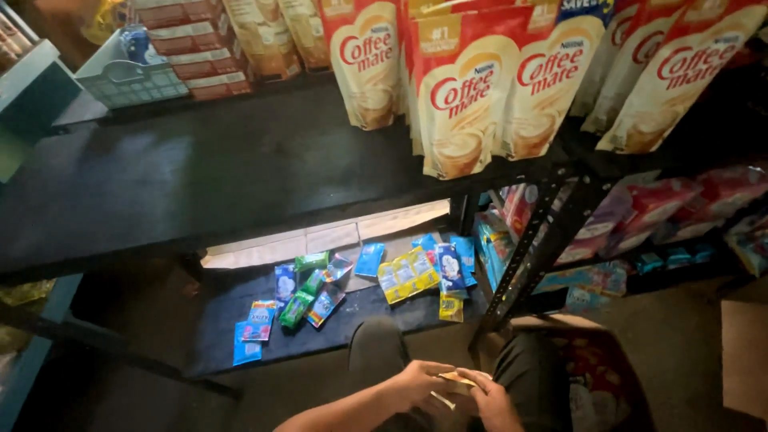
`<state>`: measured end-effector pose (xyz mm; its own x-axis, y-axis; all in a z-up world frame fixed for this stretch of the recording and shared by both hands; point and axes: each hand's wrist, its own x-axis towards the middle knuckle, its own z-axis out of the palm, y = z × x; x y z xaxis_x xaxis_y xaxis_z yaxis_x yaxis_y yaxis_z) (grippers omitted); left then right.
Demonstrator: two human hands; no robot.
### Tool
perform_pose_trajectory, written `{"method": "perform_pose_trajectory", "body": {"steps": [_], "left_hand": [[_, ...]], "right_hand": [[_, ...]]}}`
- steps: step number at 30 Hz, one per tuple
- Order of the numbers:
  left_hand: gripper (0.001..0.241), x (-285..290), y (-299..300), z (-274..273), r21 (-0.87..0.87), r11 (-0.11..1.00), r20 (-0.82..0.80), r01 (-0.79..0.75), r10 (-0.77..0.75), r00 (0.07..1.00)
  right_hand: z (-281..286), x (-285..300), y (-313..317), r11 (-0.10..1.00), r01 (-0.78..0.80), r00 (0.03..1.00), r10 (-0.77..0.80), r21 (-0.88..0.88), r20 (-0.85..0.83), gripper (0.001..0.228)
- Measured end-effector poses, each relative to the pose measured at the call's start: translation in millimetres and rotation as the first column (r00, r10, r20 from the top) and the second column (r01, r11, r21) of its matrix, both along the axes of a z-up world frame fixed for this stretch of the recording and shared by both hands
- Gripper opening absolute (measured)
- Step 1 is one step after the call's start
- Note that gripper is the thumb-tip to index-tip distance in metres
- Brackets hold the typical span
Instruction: The person stocks Coffee Mate pouches on a grocery store shelf from a cardboard box.
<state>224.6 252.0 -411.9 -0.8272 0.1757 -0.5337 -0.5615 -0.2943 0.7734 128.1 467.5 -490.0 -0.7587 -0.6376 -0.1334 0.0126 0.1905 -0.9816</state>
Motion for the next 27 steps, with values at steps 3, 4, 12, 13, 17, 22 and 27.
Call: {"method": "perform_pose_trajectory", "body": {"steps": [3, 4, 12, 13, 17, 22, 27], "left_hand": [[0.054, 2, -6, 10, -0.019, 0.999, -0.004, -0.04, 0.04, 0.999], [0.05, 4, -10, 18, -0.049, 0.997, -0.003, -0.052, 0.052, 0.999], [0.057, 2, 7, 18, 0.001, 1.0, 0.029, -0.027, 0.026, 0.999], [0.063, 1, 12, 19, 0.048, 0.998, 0.077, -0.041, 0.037, 0.996], [0.065, 1, 21, 14, 0.125, 0.99, 0.133, -0.066, 0.049, 0.99], [0.061, 4, 4, -4, 0.173, 0.984, 0.0, -0.034, 0.035, 0.999], [0.067, 8, -7, 3, 0.129, 0.99, 0.048, -0.06, 0.055, 0.997]], "right_hand": [[15, 10, -3, 1.0, 0.022, 0.987, -0.022, 0.002, 0.161, 0.047], [20, 13, -6, 0.999, 0.042, 0.955, -0.036, -0.011, 0.295, 0.047], [11, 0, 5, 0.991, 0.041, 0.966, -0.006, -0.13, 0.259, 0.043], [10, -1, 8, 0.993, 0.012, 0.991, 0.003, -0.114, 0.136, 0.042], [25, 4, 11, 0.988, 0.021, 0.98, 0.01, -0.154, 0.196, 0.041], [29, 17, 9, 0.964, 0.122, 0.849, 0.022, -0.235, 0.527, 0.04], [15, 21, -3, 0.971, 0.087, 0.867, 0.036, -0.224, 0.496, 0.039]]}}
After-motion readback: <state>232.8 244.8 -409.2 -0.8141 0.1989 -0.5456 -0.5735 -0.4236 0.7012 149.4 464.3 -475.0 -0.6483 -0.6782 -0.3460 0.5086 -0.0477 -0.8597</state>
